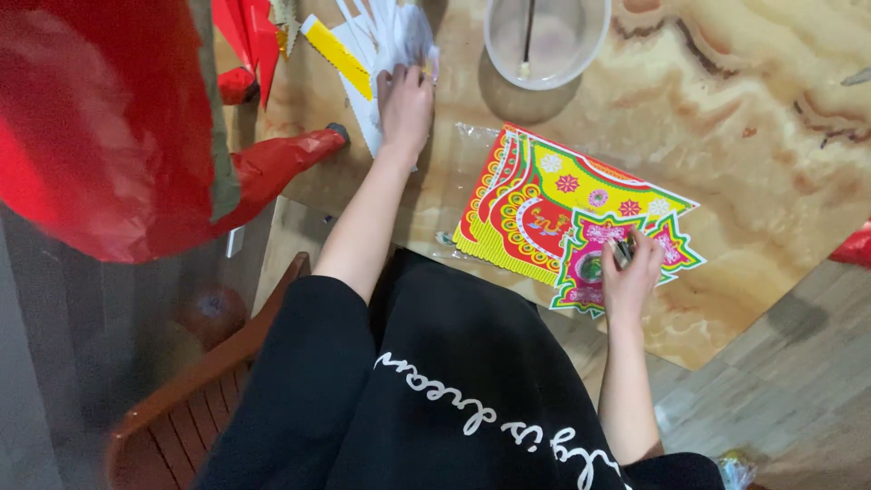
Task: Applying paper eyes and decorative stickers to a red paper-mache horse model using glue and a brush.
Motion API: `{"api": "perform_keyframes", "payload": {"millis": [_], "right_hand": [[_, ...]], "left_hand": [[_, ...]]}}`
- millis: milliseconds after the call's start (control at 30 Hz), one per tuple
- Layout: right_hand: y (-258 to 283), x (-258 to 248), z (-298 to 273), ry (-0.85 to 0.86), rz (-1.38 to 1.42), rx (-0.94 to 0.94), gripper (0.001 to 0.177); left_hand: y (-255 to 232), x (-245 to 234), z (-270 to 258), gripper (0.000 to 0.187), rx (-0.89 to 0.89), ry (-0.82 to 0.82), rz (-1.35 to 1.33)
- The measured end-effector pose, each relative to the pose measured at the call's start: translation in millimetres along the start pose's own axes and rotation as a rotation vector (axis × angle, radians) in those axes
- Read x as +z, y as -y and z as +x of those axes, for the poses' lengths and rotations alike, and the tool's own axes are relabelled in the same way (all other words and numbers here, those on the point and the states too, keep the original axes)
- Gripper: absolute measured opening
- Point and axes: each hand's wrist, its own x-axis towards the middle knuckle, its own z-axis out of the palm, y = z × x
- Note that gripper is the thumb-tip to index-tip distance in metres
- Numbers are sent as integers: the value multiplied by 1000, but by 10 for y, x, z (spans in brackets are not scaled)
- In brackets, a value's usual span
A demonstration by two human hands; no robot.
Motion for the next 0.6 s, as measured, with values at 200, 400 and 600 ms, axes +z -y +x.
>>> {"api": "perform_keyframes", "payload": {"millis": [200,400,600], "right_hand": [[542,-28,186,88,165,39,41],[578,-24,158,98,166,35,35],[513,-40,67,79,208,24,31]], "left_hand": [[98,12,-98,8,43,14,33],[75,-265,-54,10,37,-43,-115],[205,-656,-101,16,-223,-203,-468]]}}
